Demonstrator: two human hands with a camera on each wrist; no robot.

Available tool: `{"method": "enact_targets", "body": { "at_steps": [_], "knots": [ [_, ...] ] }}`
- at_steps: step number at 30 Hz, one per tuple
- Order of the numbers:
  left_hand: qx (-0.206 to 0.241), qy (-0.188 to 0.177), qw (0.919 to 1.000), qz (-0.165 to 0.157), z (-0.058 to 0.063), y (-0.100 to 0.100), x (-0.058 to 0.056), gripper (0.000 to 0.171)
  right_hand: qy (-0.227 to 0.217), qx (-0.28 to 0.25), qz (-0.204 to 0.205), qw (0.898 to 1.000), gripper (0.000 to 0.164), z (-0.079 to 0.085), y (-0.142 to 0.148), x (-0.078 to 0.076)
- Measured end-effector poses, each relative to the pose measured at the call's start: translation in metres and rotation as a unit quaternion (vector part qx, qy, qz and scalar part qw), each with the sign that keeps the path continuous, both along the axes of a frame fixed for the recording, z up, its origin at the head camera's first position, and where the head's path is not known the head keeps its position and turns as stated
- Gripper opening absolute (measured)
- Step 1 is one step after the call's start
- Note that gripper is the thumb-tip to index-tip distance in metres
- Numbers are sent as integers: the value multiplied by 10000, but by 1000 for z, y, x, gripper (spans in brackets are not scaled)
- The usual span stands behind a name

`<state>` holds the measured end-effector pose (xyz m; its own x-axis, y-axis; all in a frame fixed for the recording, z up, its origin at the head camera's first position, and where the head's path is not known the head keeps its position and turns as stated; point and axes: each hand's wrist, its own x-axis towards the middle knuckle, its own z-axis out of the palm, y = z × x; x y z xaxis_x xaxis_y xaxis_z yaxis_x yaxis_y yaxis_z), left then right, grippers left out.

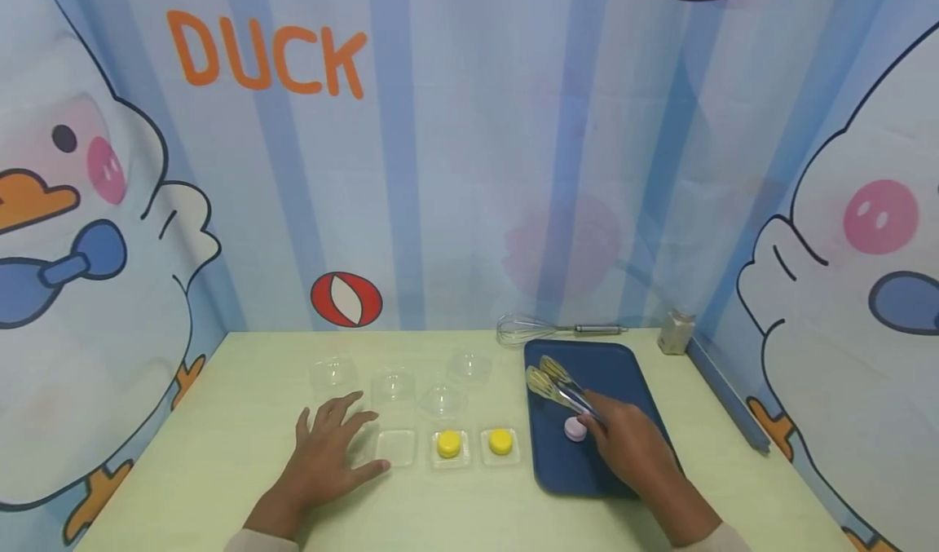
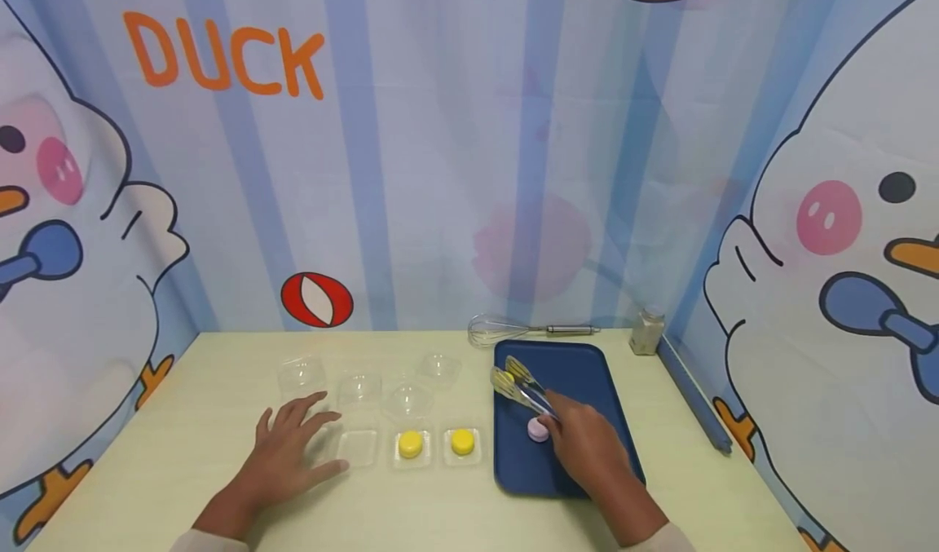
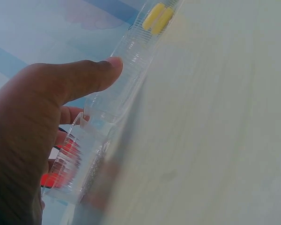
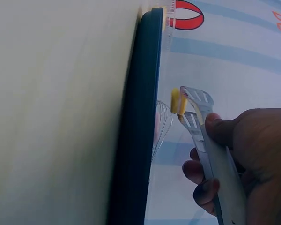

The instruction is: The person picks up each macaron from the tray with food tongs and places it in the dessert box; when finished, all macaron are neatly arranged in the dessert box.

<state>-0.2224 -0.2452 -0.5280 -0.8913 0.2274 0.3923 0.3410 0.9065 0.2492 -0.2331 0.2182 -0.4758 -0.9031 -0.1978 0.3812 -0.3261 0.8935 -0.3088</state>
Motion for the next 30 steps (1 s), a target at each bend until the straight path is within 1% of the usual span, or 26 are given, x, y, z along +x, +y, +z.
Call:
{"method": "enact_targets", "body": {
  "at_steps": [4, 10, 12, 18, 26, 30],
  "knots": [
    [0, 36, 10000, -31, -1, -1, -1, 69, -83, -5, -13, 10000, 43, 6, -8, 1],
    [-17, 212, 9997, -71, 0, -1, 0, 68, -119, -26, 75, 9999, 41, 10, -19, 0],
    [-27, 192, 9998, -54, 1, -1, 0, 68, -124, -17, 71, 9999, 41, 11, -22, -1],
    [-81, -43, 10000, 27, 1, 0, -1, 70, -116, -46, 141, 9998, 42, 13, -33, -1],
    [-44, 181, 9998, -38, 2, -1, -1, 68, -130, -98, 264, 9995, 43, 18, -48, 0],
    [-61, 78, 10000, 9, 2, -1, 0, 69, -88, -117, 382, 9992, 43, 18, -55, 1]
  ]
}}
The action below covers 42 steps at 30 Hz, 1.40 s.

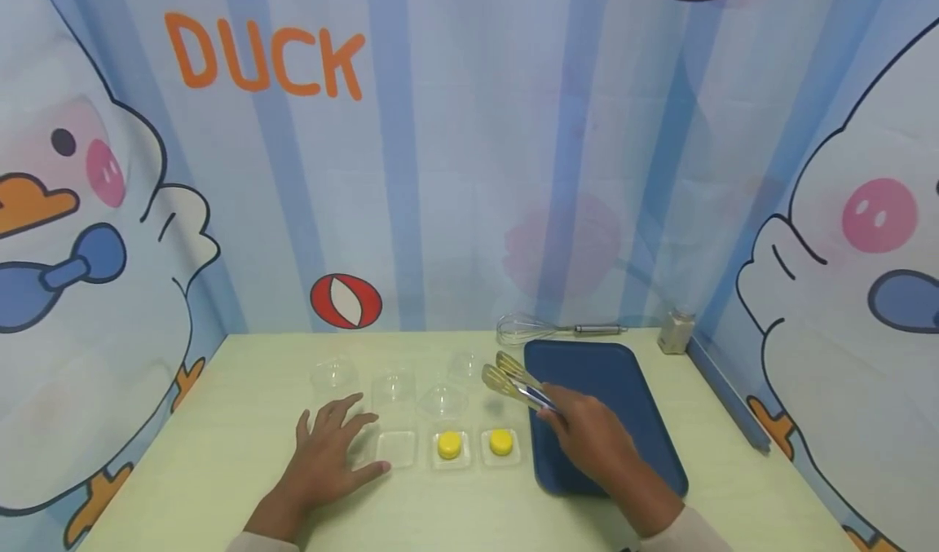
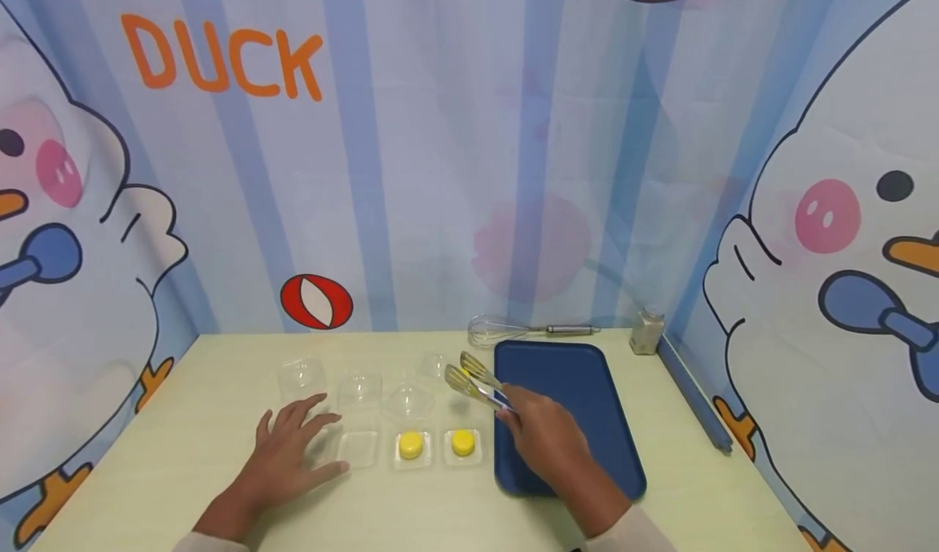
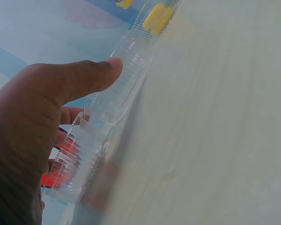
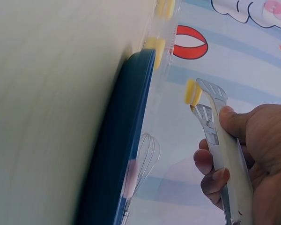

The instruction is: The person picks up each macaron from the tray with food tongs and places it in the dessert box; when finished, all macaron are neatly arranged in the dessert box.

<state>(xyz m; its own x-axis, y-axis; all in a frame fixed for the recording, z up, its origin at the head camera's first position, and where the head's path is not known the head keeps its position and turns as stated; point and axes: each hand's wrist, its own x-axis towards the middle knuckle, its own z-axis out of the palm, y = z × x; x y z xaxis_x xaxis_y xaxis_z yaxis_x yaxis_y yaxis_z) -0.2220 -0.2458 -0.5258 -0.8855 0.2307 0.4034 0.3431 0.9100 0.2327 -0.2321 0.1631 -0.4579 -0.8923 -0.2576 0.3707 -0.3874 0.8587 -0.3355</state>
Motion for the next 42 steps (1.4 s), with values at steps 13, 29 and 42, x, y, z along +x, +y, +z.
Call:
{"method": "enact_targets", "body": {
  "at_steps": [13, 29, 42],
  "knots": [
    [37, -52, 10000, 6, 3, 2, 1, 69, -63, -89, 253, 9996, 43, 0, -25, 3],
    [24, -112, 9999, 21, 0, 2, 2, 70, -41, 185, 894, 9958, 41, -2, -57, 10],
    [-26, -46, 10000, 29, -1, 2, 0, 70, 188, 288, 1454, 9888, 36, -6, -79, 13]
  ]
}}
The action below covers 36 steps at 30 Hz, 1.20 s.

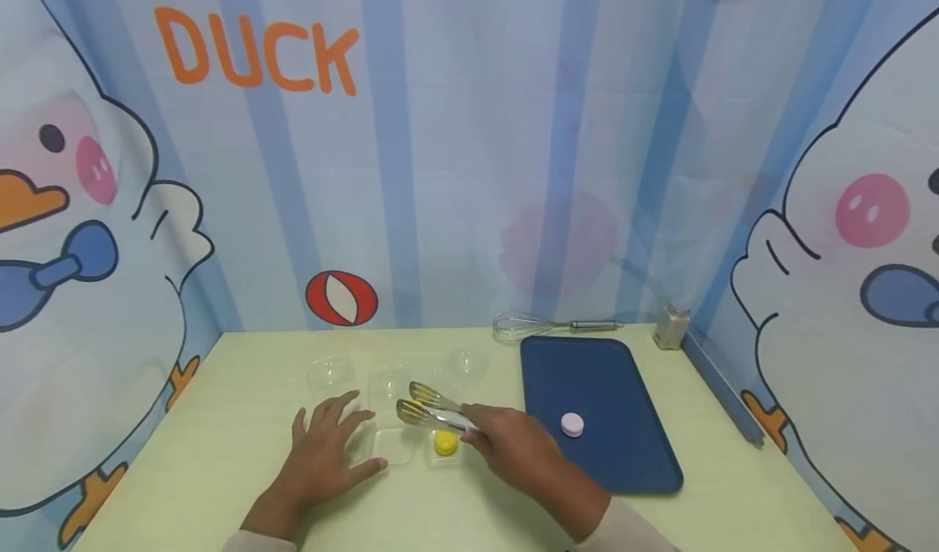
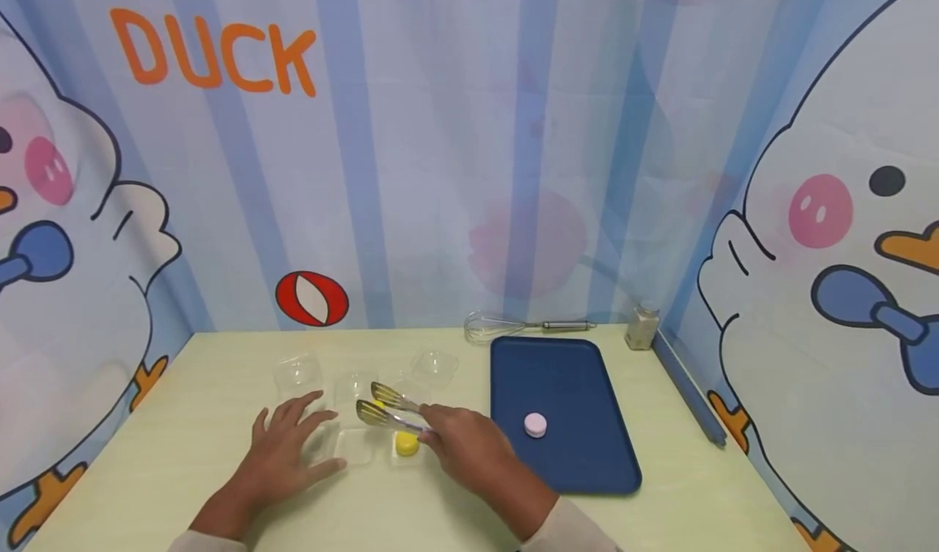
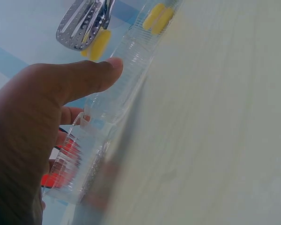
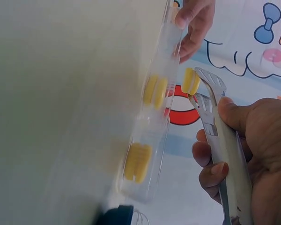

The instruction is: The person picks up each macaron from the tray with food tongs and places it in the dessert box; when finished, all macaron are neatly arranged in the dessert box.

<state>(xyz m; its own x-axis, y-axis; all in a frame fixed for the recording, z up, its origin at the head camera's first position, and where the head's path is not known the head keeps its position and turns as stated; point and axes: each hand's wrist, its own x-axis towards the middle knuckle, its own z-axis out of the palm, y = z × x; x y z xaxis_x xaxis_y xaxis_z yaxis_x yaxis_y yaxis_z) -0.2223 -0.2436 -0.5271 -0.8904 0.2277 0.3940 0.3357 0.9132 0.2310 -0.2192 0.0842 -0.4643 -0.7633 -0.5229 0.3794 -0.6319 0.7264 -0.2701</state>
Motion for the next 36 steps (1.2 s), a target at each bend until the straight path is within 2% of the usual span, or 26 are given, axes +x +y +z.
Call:
{"method": "enact_targets", "body": {
  "at_steps": [8, 11, 17, 21, 28, 36],
  "knots": [
    [88, -76, 9999, -32, 0, -1, 0, 70, -179, 55, 87, 9998, 30, -1, -14, 1],
    [82, 25, 9999, -61, -2, -2, -1, 70, -166, 54, 158, 9997, 25, -2, -19, 1],
    [79, 275, 9995, -157, -3, -3, -1, 69, -114, 190, 233, 9995, 27, -3, -25, 3],
    [89, 334, 9992, -187, -2, -3, 0, 68, -46, 374, 250, 9990, 22, -2, -29, 4],
    [108, 85, 9999, -100, -2, -3, 0, 68, -12, 861, 180, 9961, 23, -1, -35, 3],
    [85, 70, 9999, -65, 2, -1, 1, 69, 165, 1046, 243, 9941, 22, 3, -37, 2]
  ]
}}
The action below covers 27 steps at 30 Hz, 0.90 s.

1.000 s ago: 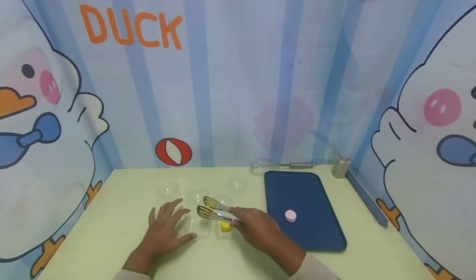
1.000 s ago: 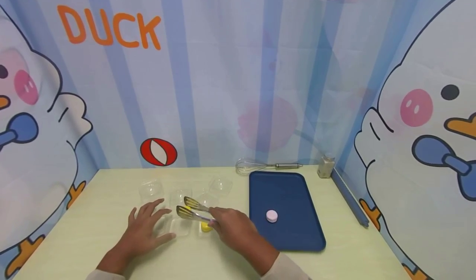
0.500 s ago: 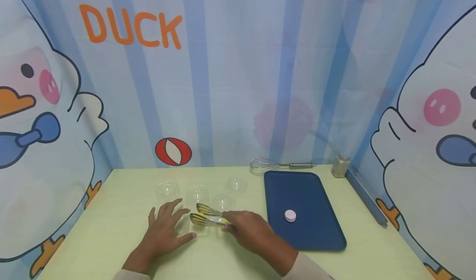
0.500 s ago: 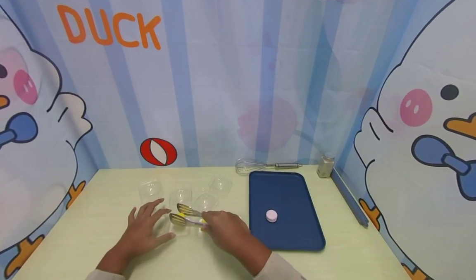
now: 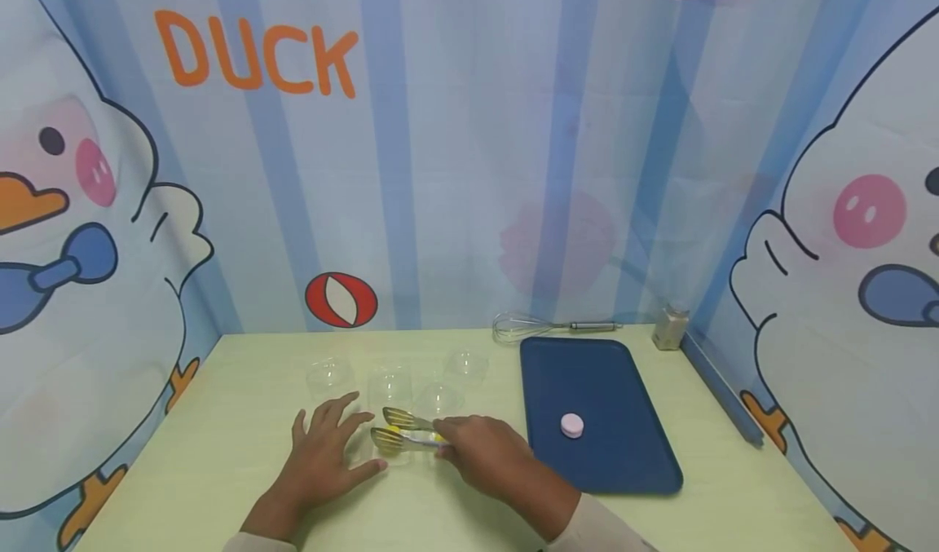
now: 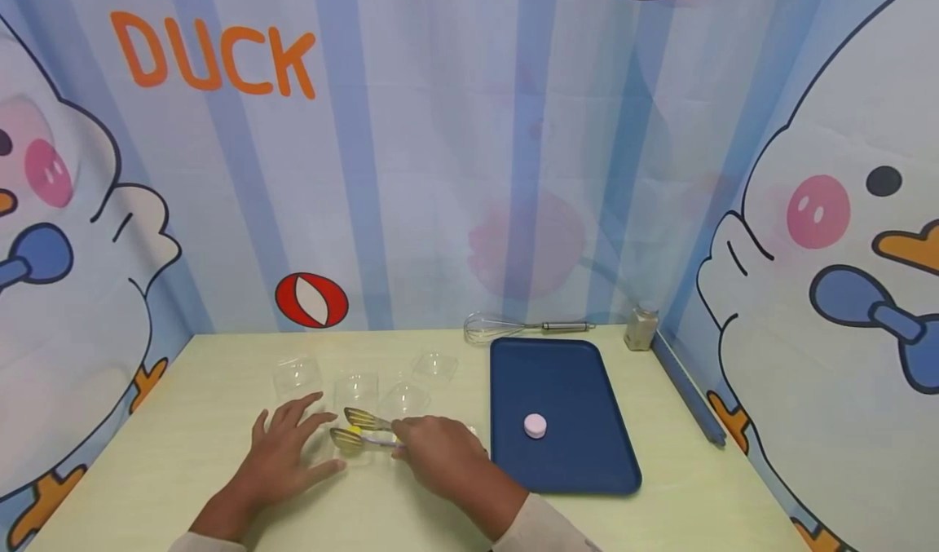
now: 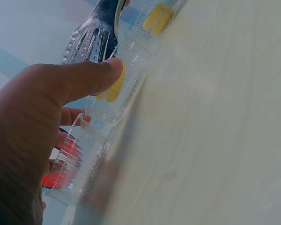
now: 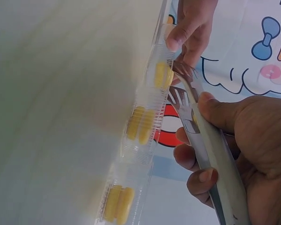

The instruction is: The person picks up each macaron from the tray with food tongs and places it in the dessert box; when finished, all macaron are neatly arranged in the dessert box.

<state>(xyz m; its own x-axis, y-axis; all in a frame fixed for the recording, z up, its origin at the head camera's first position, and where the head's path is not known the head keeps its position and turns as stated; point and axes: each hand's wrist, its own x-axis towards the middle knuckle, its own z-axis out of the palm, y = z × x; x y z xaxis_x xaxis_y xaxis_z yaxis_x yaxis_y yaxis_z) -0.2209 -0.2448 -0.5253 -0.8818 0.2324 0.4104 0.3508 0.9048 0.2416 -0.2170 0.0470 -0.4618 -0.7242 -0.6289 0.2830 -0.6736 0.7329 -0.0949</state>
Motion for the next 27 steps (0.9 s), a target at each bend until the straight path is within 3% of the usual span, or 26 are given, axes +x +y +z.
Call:
{"method": "enact_targets", "body": {
  "at_steps": [27],
  "knots": [
    [24, -114, 9999, 5, -3, 0, -2, 70, 290, 171, 114, 9994, 17, 0, -6, 0]
  ]
}}
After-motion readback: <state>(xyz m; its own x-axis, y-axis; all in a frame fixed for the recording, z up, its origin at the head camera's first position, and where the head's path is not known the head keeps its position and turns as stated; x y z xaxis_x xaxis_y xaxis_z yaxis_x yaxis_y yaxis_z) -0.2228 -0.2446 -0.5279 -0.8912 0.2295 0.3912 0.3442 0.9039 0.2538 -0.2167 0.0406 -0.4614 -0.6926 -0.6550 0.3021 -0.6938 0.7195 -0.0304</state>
